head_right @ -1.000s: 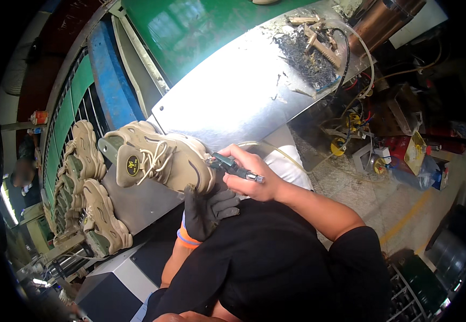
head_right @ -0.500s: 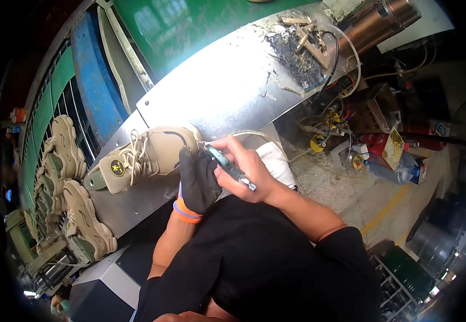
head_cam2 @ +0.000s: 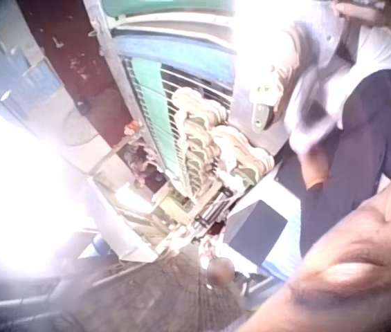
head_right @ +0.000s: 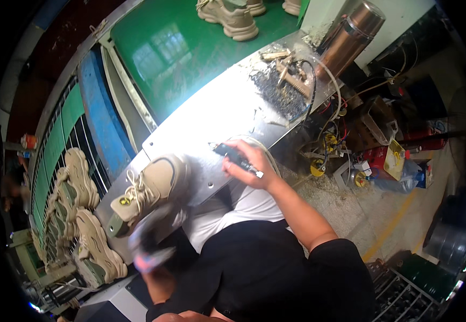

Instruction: The person uses a powered tool to clean or trim excess material from the outer seams and soles of shoes one by one, picking each shoe up from a conveyor belt and returning it after processing.

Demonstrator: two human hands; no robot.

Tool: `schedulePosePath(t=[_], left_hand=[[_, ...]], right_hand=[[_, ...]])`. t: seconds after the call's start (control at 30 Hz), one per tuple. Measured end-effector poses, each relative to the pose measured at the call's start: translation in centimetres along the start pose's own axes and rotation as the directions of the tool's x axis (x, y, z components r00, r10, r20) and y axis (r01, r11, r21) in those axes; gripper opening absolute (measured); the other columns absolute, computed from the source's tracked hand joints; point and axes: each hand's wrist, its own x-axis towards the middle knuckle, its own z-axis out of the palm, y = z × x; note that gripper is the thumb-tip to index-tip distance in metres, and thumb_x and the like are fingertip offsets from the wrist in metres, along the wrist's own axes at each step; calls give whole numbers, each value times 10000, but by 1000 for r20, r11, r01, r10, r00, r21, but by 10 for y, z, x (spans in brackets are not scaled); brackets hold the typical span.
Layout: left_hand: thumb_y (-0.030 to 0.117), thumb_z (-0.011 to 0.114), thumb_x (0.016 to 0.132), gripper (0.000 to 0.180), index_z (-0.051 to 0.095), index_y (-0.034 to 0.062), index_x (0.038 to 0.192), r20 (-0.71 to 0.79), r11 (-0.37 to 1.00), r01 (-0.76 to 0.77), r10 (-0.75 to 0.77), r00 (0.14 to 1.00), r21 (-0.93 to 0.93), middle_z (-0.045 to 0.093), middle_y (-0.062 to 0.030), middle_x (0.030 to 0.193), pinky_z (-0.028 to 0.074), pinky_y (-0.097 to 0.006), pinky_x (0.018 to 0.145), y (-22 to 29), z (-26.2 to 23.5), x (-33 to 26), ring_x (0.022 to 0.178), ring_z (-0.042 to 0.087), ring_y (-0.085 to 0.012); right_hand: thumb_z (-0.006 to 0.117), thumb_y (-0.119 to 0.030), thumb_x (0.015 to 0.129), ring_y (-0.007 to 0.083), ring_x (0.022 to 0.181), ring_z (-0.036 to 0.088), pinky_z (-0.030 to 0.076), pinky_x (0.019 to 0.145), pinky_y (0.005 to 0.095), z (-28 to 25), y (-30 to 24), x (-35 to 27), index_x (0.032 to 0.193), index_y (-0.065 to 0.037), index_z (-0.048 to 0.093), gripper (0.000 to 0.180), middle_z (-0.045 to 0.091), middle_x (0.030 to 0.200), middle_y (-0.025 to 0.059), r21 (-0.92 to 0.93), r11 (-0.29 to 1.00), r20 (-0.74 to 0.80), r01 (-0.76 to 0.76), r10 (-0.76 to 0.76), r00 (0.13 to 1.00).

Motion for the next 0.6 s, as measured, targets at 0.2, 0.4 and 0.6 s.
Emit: schedulePosePath(t=[0.2,0.4,0.6], left_hand=[[156,647,824,622,452,-52,1377,-772,785,465,26,635,409,527,-217,1344,368,-406,1067,-14,-42,-53,1249,509,-316],[181,823,622,821,496,20,1358,-528,477,421,111,842,772,531,-222,1296,413,-470,1009,-33,20,-70,1162,507,-451],[68,704,815,607,463,-30,1363,-771,954,161,97,630,251,533,-145,1341,379,-373,1060,-29,53,119,1228,504,-246]], right_hand=[[582,-101,886,131,692,608,478,604,255,-33,1,29,1241,25,492,387,622,804,73,218,973,-223,74,-24,975],[547,-58,877,130,710,607,492,637,264,-42,10,23,1259,55,472,405,627,827,89,242,966,-206,96,-46,978],[541,-39,877,156,737,629,513,622,272,-50,12,23,1327,69,393,486,627,859,109,131,983,-135,129,-111,985]])
